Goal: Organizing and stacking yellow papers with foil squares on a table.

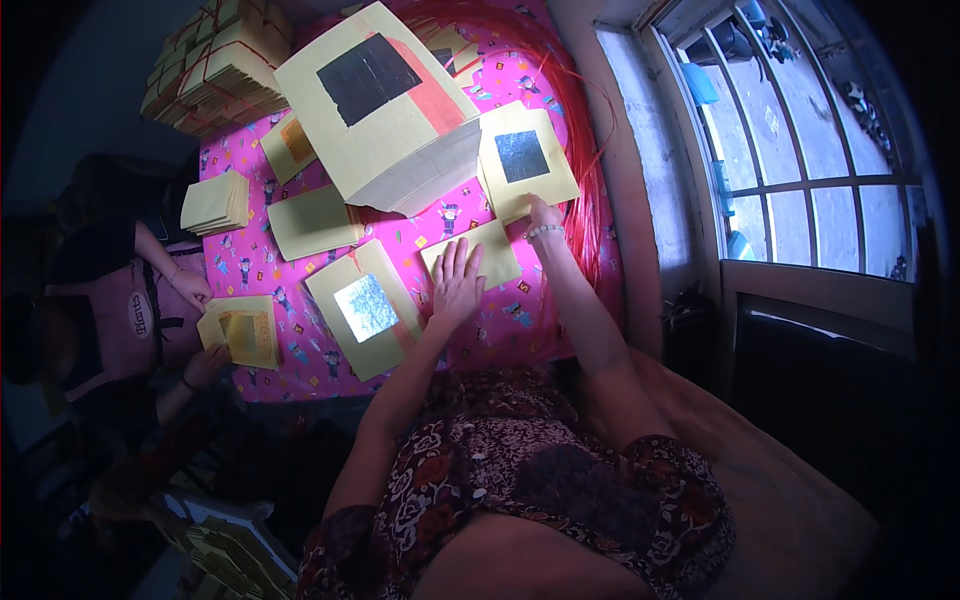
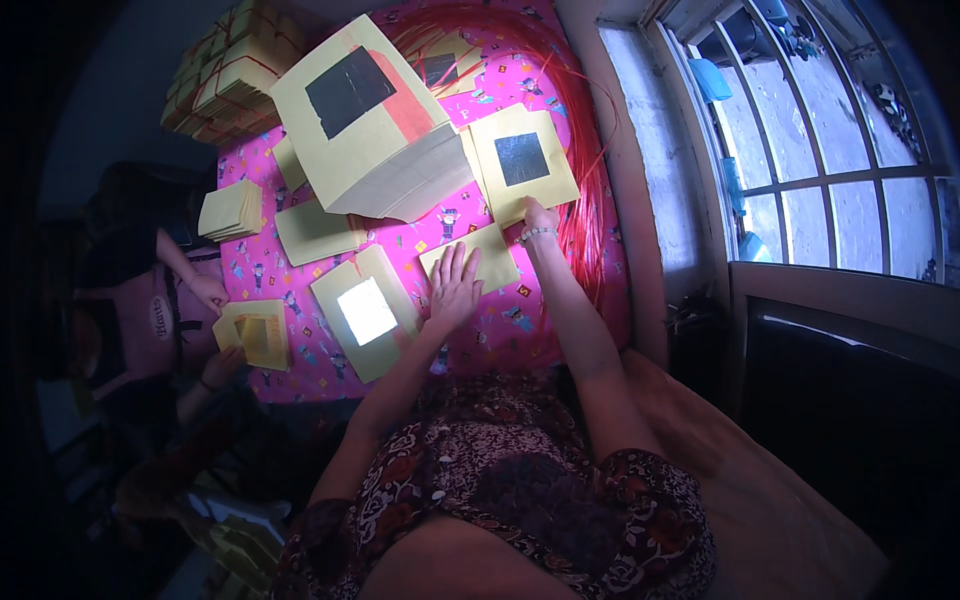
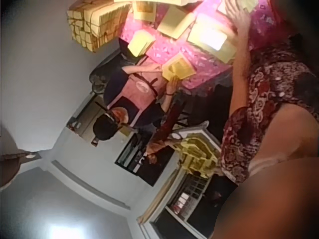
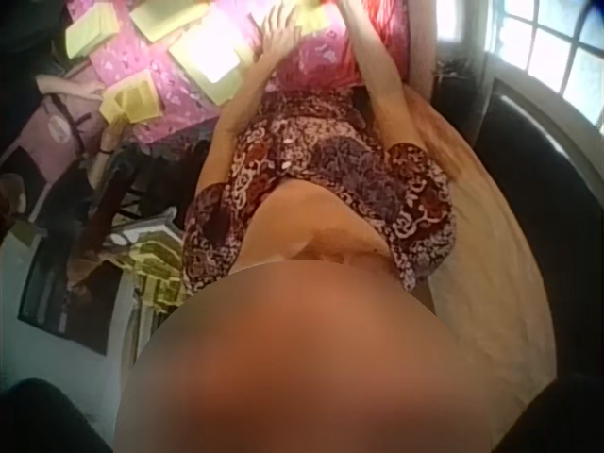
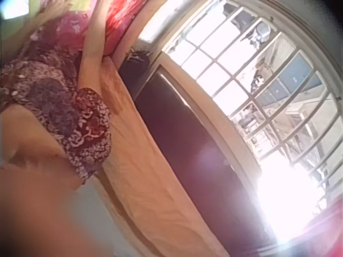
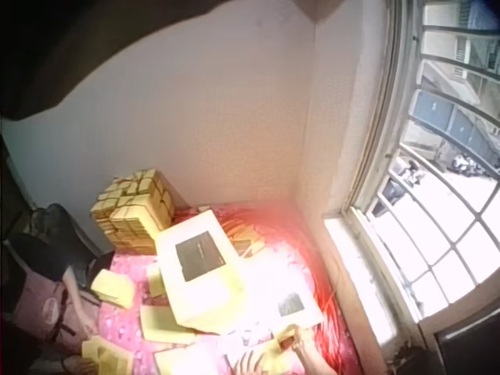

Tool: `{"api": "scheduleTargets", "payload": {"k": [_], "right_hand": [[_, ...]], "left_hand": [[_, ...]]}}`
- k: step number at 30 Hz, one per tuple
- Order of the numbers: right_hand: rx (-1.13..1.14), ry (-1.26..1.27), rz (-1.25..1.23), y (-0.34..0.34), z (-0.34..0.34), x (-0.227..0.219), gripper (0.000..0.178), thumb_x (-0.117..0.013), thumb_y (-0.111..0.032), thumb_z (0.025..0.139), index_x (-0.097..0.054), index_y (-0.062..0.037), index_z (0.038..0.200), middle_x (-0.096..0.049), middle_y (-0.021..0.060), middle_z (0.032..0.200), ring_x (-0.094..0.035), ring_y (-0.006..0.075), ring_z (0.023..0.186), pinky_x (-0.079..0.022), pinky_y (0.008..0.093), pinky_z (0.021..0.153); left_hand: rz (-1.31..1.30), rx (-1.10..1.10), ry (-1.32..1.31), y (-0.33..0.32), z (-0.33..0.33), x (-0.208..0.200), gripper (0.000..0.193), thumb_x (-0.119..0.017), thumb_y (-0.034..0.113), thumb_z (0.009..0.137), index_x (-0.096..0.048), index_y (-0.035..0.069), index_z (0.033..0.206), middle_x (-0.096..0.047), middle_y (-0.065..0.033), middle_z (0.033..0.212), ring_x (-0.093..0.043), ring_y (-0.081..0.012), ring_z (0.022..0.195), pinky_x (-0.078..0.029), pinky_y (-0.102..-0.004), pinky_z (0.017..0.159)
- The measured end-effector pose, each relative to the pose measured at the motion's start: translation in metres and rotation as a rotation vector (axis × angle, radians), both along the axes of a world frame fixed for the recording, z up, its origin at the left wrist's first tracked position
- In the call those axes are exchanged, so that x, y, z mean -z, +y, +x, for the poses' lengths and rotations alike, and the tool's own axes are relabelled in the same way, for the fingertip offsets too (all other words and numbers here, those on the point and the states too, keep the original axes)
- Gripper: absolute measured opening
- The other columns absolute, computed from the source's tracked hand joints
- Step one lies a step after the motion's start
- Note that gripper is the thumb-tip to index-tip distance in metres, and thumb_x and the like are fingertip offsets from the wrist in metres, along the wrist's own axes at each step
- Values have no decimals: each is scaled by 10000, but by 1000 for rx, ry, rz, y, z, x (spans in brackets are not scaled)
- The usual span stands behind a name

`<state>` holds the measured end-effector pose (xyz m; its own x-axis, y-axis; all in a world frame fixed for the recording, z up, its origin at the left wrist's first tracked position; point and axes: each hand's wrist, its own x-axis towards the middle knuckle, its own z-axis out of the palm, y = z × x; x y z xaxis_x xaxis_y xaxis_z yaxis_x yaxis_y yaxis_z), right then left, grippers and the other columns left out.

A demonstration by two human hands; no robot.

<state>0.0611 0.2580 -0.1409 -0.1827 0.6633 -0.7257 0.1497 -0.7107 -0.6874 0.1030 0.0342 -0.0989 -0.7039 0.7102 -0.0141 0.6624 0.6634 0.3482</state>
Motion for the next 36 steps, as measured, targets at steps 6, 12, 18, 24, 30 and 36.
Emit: {"api": "scheduleTargets", "payload": {"k": [6, 12, 18, 24, 30, 36], "right_hand": [[-212, -151, 880, -4, 18, -50, 328, -549, -26, 832, -521, -33, 1158, -649, 169, 968, -646, 274, 867, -483, 357, 773], [-282, -20, 1182, -10, 93, -58, 184, -588, -79, 867, -541, -18, 1034, -588, 110, 813, -589, 196, 689, -468, 314, 642], [-383, 106, 1030, -9, 122, -39, 316, -647, -88, 845, -540, 3, 1128, -602, 113, 1043, -612, 225, 945, -503, 331, 823], [-526, 66, 1135, 3, 109, -46, 346, -664, -92, 807, -583, -12, 1133, -643, 126, 1023, -621, 226, 977, -486, 328, 842], [-419, 42, 1151, -9, 116, -78, 243, -595, -28, 828, -608, -23, 1071, -653, 125, 919, -632, 191, 860, -490, 315, 767], [-434, 134, 1186, -16, 131, -92, 262, -563, -14, 823, -596, 9, 1082, -647, 118, 912, -634, 222, 864, -486, 318, 775]], "left_hand": [[21, 2, 20, -1, 0, 3, 610, -529, 327, 883, -326, 141, 1427, -260, -128, 1489, -187, -303, 1397, -154, -466, 1121], [24, -12, -54, -6, -7, -4, 599, -556, 294, 863, -355, 124, 1401, -279, -159, 1466, -208, -330, 1378, -174, -488, 1109], [65, 64, -123, 3, -21, -32, 537, -578, 231, 837, -415, 49, 1315, -363, -200, 1379, -280, -353, 1319, -219, -498, 1081], [174, 37, -133, 5, -24, -45, 475, -564, 203, 848, -454, 28, 1277, -392, -203, 1350, -302, -355, 1299, -245, -492, 1062], [454, -42, -205, 26, -29, -54, 429, -558, 146, 850, -491, 14, 1252, -489, -203, 1244, -421, -355, 1192, -331, -455, 1003], [787, -127, -556, 62, -33, -66, 394, -565, 171, 900, -489, -12, 1241, -547, -214, 1192, -570, -331, 1060, -449, -403, 904]]}}
